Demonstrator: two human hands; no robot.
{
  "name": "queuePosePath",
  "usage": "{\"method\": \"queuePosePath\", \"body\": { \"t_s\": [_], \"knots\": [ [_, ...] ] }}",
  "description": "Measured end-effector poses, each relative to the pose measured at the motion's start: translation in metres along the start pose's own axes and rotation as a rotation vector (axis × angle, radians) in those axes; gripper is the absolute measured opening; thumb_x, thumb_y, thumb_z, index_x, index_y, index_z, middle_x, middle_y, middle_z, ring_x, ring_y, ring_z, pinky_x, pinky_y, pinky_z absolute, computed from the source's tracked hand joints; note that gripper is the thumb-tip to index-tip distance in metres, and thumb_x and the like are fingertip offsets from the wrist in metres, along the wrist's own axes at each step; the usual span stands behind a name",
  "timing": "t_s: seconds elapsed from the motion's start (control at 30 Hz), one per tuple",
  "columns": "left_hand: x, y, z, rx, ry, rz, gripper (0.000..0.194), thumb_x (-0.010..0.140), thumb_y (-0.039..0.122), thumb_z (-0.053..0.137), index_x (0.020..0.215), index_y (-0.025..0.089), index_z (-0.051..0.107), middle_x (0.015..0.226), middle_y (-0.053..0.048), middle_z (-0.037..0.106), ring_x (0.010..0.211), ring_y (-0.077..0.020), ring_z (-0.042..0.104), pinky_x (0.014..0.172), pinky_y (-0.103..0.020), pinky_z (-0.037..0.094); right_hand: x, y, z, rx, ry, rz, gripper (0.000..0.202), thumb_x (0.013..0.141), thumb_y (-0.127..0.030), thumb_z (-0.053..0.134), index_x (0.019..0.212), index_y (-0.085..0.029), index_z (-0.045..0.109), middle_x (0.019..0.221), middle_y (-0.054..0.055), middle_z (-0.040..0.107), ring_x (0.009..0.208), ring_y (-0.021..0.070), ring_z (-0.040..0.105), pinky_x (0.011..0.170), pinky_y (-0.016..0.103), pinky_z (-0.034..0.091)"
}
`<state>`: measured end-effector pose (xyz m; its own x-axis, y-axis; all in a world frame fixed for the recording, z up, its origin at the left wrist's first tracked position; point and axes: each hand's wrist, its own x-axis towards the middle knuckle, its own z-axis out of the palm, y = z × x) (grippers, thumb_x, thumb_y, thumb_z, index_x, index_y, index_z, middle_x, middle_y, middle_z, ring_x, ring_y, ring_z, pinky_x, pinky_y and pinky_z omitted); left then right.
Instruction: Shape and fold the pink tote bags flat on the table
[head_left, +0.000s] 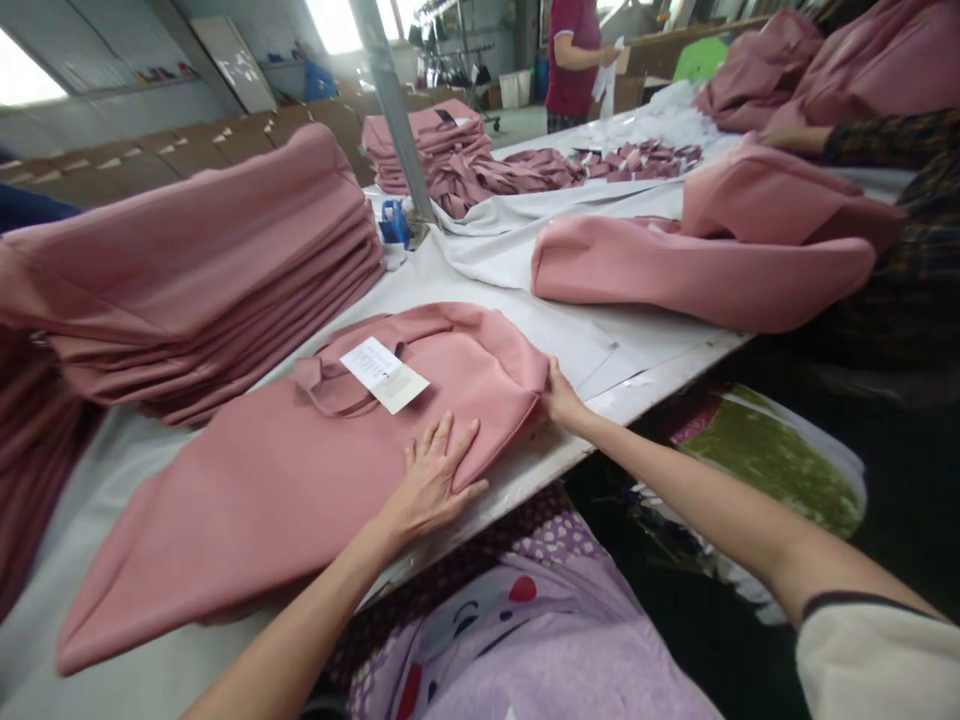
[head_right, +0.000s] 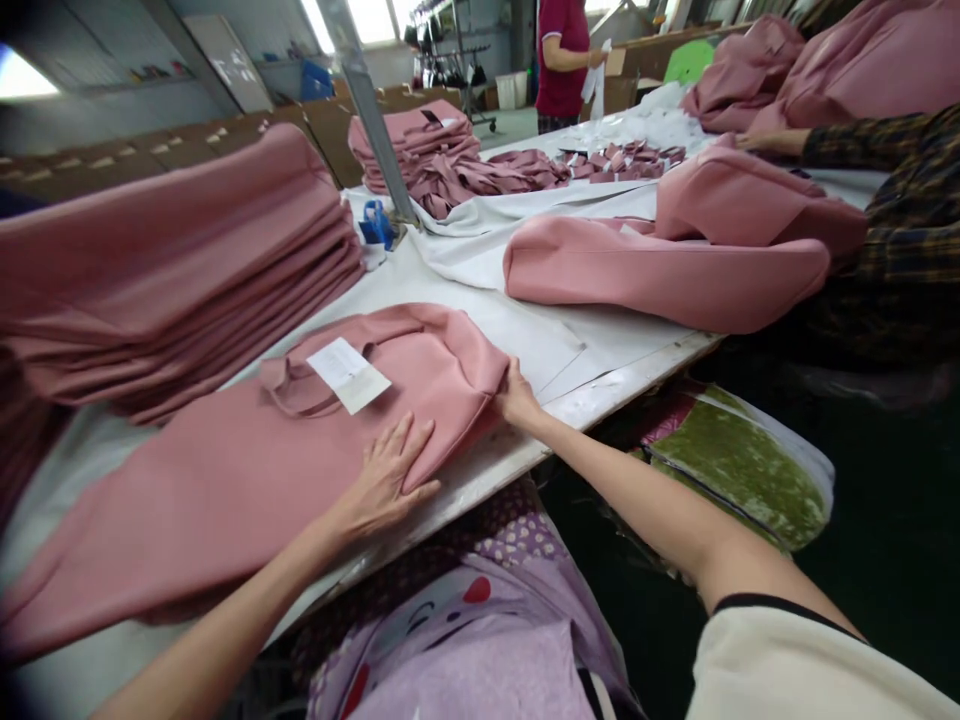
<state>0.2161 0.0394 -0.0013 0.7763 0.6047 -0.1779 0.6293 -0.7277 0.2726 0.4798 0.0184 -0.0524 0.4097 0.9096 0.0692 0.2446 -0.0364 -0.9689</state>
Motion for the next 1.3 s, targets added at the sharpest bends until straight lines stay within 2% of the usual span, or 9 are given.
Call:
{"method": "queuePosePath", "body": {
  "t_s": [0.13,0.23,0.43,0.6,0.73,0.87,1.07,1.17,1.3],
  "knots": [
    [-0.005,0.003,-0.006,0.049,-0.039,0.022,0.077,0.085,0.071,0.040,0.150,0.037,0.018,0.155,-0.018,0.019,0.133,-0.0480,0.028,0.101,-0.066,0.026,-0.010,-0.016,-0.030,-0.100,-0.047,0.107,0.057,0.065,-0.028,0.061,0.119,-0.017,0.049,0.082,0.005,0.067,0.070,0.0238,0.062,0.069,0.043,0.054],
    [0.001,0.003,-0.008,0.055,-0.049,0.012,0.079,0.084,0.073,0.039,0.150,0.037,0.017,0.154,-0.018,0.022,0.130,-0.0492,0.031,0.100,-0.064,0.027,0.008,-0.050,-0.045,-0.198,0.034,0.113,0.054,0.074,-0.027,0.055,0.126,-0.014,0.051,0.086,0.008,0.066,0.081,0.0274,0.063,0.084,0.050,0.051],
    [0.001,0.004,-0.005,0.038,-0.017,0.009,0.078,0.085,0.071,0.038,0.150,0.037,0.016,0.156,-0.017,0.019,0.132,-0.0480,0.030,0.101,-0.064,0.025,0.002,-0.113,-0.014,-0.697,0.033,-0.262,0.054,0.086,-0.040,0.055,0.133,-0.016,0.049,0.121,0.016,0.054,0.112,0.0361,0.052,0.098,0.054,0.041],
    [-0.001,0.003,0.001,0.008,0.020,-0.007,0.079,0.084,0.073,0.039,0.150,0.037,0.017,0.156,-0.018,0.017,0.135,-0.0466,0.025,0.102,-0.065,0.023,-0.017,-0.101,-0.013,-0.803,0.113,0.014,0.063,0.087,-0.056,0.052,0.135,-0.015,0.046,0.113,0.020,0.057,0.106,0.0400,0.055,0.091,0.057,0.043],
    [0.000,0.001,0.006,0.022,0.056,0.006,0.079,0.084,0.071,0.042,0.150,0.037,0.016,0.156,-0.018,0.016,0.137,-0.0465,0.024,0.103,-0.066,0.023,-0.003,-0.080,-0.023,-0.379,-0.006,0.164,0.083,0.070,-0.050,0.072,0.137,-0.012,0.042,0.118,0.019,0.059,0.107,0.0384,0.056,0.094,0.055,0.044],
    [0.001,0.003,0.010,0.020,0.062,-0.022,0.081,0.084,0.071,0.043,0.151,0.036,0.013,0.158,-0.018,0.008,0.141,-0.0464,0.012,0.104,-0.069,0.018,0.005,-0.052,-0.014,0.007,-0.013,0.132,0.081,0.062,-0.032,0.070,0.135,-0.014,0.042,0.126,0.011,0.058,0.109,0.0279,0.058,0.093,0.041,0.050],
    [0.000,0.011,0.019,0.073,0.133,-0.014,0.074,0.084,0.068,0.044,0.149,0.040,0.020,0.158,-0.017,0.007,0.141,-0.0481,0.011,0.102,-0.073,0.013,-0.009,-0.010,-0.004,0.114,-0.017,0.076,0.079,0.075,-0.046,0.053,0.144,-0.017,0.028,0.129,0.008,0.058,0.113,0.0218,0.058,0.091,0.037,0.052],
    [0.001,0.012,0.019,0.045,0.129,-0.036,0.074,0.084,0.068,0.045,0.149,0.040,0.021,0.158,-0.016,0.010,0.141,-0.0473,0.012,0.103,-0.072,0.013,-0.005,-0.019,-0.009,0.035,0.007,0.090,0.074,0.080,-0.050,0.050,0.142,-0.015,0.030,0.132,0.012,0.055,0.116,0.0241,0.056,0.097,0.042,0.048],
    [0.003,0.008,0.017,0.000,0.127,-0.045,0.074,0.085,0.069,0.045,0.148,0.040,0.021,0.158,-0.016,0.013,0.141,-0.0458,0.012,0.104,-0.072,0.014,-0.002,-0.072,-0.010,-0.278,0.028,0.008,0.065,0.078,-0.047,0.063,0.132,-0.016,0.047,0.136,0.018,0.048,0.131,0.0377,0.037,0.110,0.060,0.024]
  ]
}}
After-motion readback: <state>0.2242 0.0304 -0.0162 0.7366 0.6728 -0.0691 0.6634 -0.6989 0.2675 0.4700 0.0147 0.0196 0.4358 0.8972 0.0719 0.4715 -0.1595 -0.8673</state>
